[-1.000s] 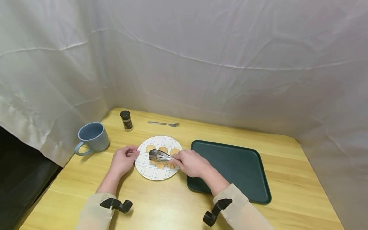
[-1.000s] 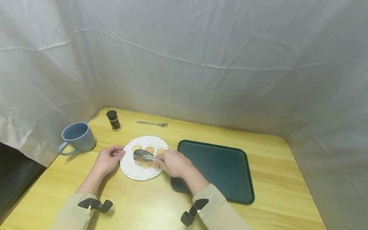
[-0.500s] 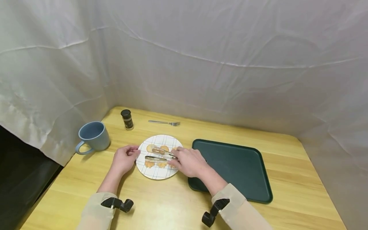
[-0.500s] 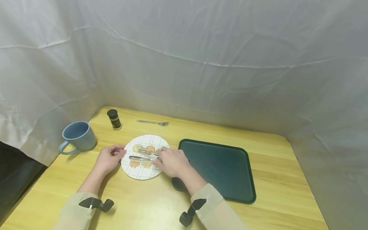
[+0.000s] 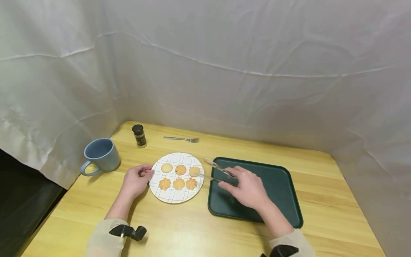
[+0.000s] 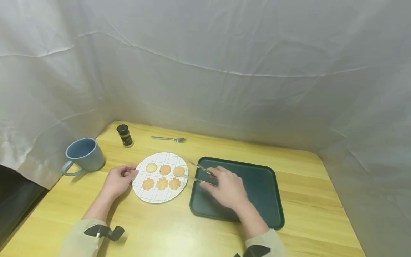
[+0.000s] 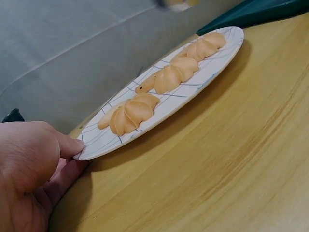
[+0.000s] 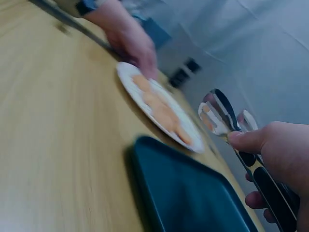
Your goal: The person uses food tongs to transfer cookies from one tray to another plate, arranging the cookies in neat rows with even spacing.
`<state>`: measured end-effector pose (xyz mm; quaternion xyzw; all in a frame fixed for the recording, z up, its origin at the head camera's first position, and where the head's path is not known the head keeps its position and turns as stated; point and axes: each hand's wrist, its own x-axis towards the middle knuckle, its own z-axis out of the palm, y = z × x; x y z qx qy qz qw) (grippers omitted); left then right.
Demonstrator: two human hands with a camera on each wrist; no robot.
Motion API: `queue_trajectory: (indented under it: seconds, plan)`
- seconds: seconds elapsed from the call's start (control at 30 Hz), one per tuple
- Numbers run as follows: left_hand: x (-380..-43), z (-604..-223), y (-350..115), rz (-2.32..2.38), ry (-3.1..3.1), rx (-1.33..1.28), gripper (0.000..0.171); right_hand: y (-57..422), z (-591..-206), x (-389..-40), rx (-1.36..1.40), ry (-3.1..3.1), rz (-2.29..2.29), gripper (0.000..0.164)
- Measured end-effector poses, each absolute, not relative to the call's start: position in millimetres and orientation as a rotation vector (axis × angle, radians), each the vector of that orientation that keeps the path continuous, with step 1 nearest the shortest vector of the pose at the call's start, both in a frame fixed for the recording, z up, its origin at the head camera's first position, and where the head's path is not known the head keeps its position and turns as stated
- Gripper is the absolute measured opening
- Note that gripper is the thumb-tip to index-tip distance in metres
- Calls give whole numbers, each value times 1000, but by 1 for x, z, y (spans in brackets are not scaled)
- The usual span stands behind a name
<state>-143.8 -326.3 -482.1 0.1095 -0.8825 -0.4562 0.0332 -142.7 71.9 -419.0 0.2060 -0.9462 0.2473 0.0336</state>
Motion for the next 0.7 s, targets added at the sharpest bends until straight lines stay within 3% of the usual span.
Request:
queue_trajectory:
  seconds: [0.37,0.7]
  plan:
    - [-147,-480,-326,-1415,-2735,370,35,190,-418,-116,297,-2907,863,61]
    - [-144,-480,-325,-1409,-2749,388,35,270,-437,-92,-132,-2958,781,71]
